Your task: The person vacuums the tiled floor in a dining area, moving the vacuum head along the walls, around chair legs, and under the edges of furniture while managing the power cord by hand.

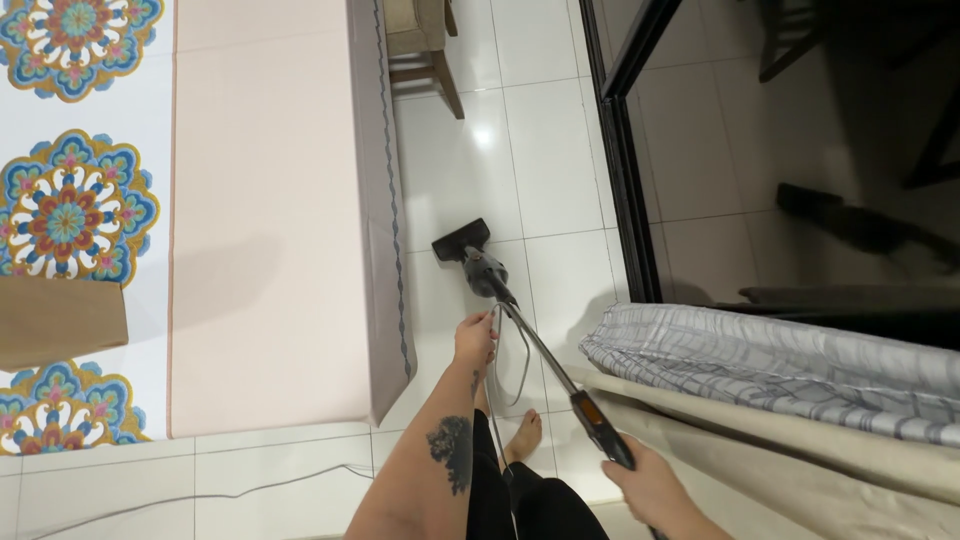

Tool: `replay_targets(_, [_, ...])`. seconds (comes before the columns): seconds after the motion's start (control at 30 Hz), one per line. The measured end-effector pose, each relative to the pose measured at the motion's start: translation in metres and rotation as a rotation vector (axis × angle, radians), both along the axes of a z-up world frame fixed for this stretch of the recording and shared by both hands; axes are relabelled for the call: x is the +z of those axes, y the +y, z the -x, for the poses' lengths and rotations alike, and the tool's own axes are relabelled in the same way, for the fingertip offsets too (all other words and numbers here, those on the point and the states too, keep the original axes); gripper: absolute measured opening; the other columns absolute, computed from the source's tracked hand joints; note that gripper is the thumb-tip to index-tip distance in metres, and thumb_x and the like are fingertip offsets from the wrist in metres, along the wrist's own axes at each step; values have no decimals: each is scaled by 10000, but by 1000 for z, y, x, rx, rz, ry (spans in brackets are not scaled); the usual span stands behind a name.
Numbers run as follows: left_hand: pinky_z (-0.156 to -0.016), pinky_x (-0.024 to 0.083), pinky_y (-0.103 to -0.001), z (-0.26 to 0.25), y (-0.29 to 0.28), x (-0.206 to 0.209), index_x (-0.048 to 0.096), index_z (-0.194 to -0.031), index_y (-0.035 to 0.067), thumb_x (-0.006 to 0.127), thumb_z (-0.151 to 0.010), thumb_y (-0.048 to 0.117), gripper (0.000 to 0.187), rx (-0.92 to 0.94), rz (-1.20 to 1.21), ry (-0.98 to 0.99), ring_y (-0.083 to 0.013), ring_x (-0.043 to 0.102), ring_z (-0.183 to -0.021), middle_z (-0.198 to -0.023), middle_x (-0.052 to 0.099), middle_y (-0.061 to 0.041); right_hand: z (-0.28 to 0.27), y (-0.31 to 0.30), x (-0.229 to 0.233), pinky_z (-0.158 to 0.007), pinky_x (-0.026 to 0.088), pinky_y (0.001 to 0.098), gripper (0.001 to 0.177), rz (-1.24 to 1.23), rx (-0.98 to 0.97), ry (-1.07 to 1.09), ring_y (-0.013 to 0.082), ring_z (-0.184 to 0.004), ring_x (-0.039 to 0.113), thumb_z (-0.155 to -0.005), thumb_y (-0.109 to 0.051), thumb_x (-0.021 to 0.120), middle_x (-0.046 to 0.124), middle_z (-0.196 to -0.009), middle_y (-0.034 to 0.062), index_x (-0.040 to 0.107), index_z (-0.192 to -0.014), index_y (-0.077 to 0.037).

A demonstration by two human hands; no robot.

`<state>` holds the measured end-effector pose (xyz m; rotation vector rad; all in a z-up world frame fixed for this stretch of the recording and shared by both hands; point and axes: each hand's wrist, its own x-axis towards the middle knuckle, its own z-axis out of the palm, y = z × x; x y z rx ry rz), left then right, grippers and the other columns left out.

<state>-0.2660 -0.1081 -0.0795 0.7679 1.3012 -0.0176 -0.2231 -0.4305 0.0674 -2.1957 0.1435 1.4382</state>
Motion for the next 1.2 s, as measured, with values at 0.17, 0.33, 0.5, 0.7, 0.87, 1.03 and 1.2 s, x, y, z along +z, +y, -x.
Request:
replay_targets(0.17, [-445, 376, -290, 12, 17, -15, 636, -1320, 120, 549, -1010, 237, 342, 109, -150, 110, -96, 454, -514, -781, 602, -51, -17, 113, -45, -486, 487, 408, 414, -131, 40, -103, 263, -459, 587, -810, -240, 697, 601, -589, 138, 650, -1197, -101])
replay_targets(0.33, [-474, 439, -278, 27, 33, -27, 640, -1310, 97, 536, -1033, 243, 330, 152, -310, 227, -76, 544, -585, -806, 638, -78, -94, 282, -94, -449, 486, 384, 242, -312, 122, -168, 236, -430, 584, -851, -222, 656, 590, -570, 108, 590, -995, -39])
replay_targets(0.5, [-422, 311, -285, 30, 48, -15, 595, -1326, 156, 518, -1037, 247, 312, 316, -150, 304, -103, 408, -488, -763, 578, -45, -144, 415, -129, -519, 512, 426, 208, -380, 156, -169, 259, -502, 621, -864, -188, 585, 647, -704, 124, 617, -958, -5])
replay_targets(0.7, [-409, 276, -271, 31, 64, -27, 584, -1326, 191, 513, -1045, 225, 291, 282, -143, 368, -88, 384, -480, -721, 537, -27, -148, 445, -177, -564, 566, 398, 380, -431, 137, -204, 260, -551, 681, -827, -207, 641, 703, -786, 150, 612, -1153, -13])
replay_targets(0.87, [-421, 281, -274, 36, 67, -35, 584, -1317, 174, 507, -1040, 206, 289, 297, -122, 343, -90, 388, -480, -718, 534, -20, -120, 373, -175, -573, 551, 403, 486, -437, 190, -187, 257, -574, 675, -823, -241, 645, 708, -778, 163, 589, -1262, -40])
replay_targets(1.03, [-438, 350, -256, 12, 73, -30, 642, -1245, 118, 509, -1018, 194, 274, 232, -79, 242, -99, 433, -488, -721, 543, -18, -88, 225, -123, -651, 529, 338, 507, -366, 282, -155, 195, -690, 684, -819, -271, 710, 709, -806, 105, 596, -1291, -127])
replay_targets(1.2, [-432, 354, -253, -16, 78, -32, 672, -1187, 52, 568, -992, 197, 264, 175, -108, 201, -106, 476, -487, -735, 601, -37, -76, 123, -63, -648, 552, 318, 403, -357, 265, -49, 154, -682, 691, -808, -207, 702, 733, -763, 48, 711, -1199, -106])
